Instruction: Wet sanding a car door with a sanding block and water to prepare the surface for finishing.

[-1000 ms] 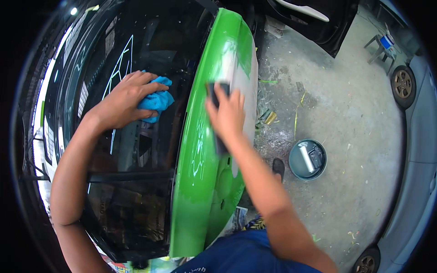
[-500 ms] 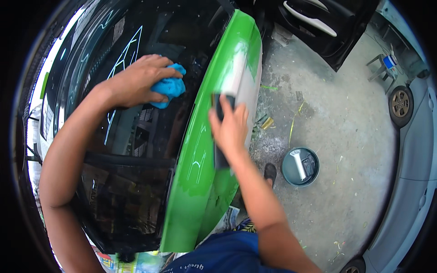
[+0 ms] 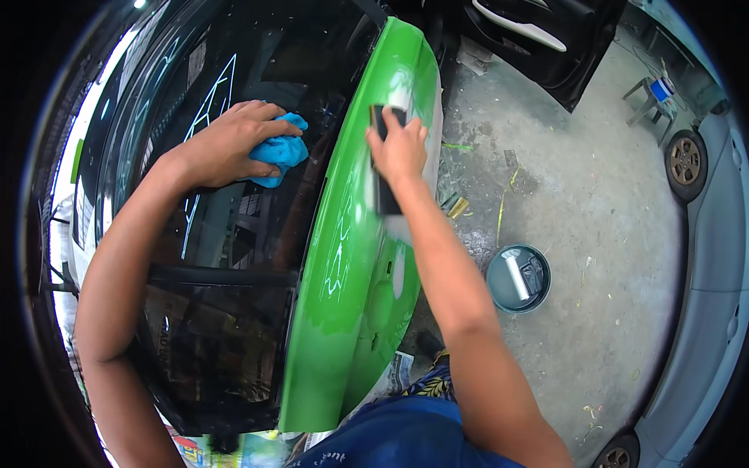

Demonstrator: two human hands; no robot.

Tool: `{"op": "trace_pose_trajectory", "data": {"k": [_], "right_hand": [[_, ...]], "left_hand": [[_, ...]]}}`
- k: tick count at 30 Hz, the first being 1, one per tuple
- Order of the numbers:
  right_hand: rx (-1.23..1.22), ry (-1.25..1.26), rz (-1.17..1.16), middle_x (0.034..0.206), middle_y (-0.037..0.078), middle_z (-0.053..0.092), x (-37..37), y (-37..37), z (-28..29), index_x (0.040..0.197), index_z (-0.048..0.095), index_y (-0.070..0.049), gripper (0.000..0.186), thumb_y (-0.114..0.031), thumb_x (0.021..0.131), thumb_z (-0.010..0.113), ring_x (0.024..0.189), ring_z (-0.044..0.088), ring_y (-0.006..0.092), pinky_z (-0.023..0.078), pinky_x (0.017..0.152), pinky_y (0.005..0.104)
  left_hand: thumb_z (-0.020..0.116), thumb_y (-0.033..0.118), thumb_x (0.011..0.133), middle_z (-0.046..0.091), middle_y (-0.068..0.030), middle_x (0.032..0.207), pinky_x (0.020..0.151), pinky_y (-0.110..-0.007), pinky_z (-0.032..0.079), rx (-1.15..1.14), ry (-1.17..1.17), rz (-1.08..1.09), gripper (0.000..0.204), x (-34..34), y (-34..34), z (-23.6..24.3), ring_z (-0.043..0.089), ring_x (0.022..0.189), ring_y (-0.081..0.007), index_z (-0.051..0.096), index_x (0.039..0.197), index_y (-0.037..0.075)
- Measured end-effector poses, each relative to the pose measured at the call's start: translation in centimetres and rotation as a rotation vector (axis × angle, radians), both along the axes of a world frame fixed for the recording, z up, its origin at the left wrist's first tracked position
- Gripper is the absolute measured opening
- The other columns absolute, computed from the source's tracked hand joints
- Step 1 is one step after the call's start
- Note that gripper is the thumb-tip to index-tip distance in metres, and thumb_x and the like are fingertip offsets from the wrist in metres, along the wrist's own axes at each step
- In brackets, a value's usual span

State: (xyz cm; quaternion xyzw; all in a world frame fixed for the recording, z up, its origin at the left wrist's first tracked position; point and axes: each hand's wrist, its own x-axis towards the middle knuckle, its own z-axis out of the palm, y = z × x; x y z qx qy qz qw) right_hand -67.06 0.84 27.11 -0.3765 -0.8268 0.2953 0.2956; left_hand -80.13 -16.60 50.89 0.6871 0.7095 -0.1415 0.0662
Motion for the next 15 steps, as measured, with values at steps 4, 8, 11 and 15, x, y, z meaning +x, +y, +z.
{"op": "trace_pose_trajectory", "data": {"k": [4, 8, 11, 15], "right_hand": [[-0.096, 0.060, 0.144, 0.114, 0.025, 0.055, 6.5, -13.9, 0.1, 0.142, 0.068, -0.014, 0.057, -0.038, 0.092, 0.078, 0.112, 0.057, 0.0439, 0.051, 0.097, 0.0513], [-0.040, 0.049, 0.046, 0.119, 0.028, 0.058, 2.7, -4.4, -0.6, 0.144, 0.065, -0.015, 0.055, -0.039, 0.095, 0.074, 0.114, 0.058, 0.0468, 0.052, 0.097, 0.0530], [-0.028, 0.015, 0.033, 0.124, 0.029, 0.059, -0.2, 2.3, -1.0, 0.143, 0.066, -0.016, 0.057, -0.048, 0.096, 0.070, 0.118, 0.058, 0.0464, 0.053, 0.099, 0.0524], [-0.047, 0.078, 0.163, 0.115, 0.026, 0.057, 5.8, -11.3, -0.9, 0.144, 0.066, -0.012, 0.059, -0.037, 0.092, 0.078, 0.110, 0.058, 0.0447, 0.051, 0.098, 0.0511]], "left_hand": [[0.085, 0.020, 0.080, 0.060, -0.0158, 0.138, 0.120, -0.049, 0.038, -0.034, 0.003, 0.054, 0.063, -1.1, -2.9, 0.4, 0.053, 0.135, -0.0373, 0.065, 0.139, 0.010], [0.085, 0.020, 0.079, 0.060, -0.0158, 0.137, 0.120, -0.049, 0.039, 0.017, -0.037, -0.003, 0.063, -0.4, -0.8, -0.1, 0.053, 0.135, -0.0373, 0.066, 0.138, 0.010], [0.086, 0.019, 0.079, 0.060, -0.0156, 0.137, 0.120, -0.049, 0.039, 0.021, -0.036, -0.005, 0.063, 0.1, 0.2, 0.0, 0.053, 0.135, -0.0369, 0.066, 0.138, 0.010], [0.085, 0.021, 0.081, 0.064, -0.0132, 0.127, 0.117, -0.047, 0.040, 0.046, -0.003, 0.008, 0.058, -1.3, -2.8, -0.2, 0.057, 0.129, -0.0348, 0.068, 0.135, 0.010]]}}
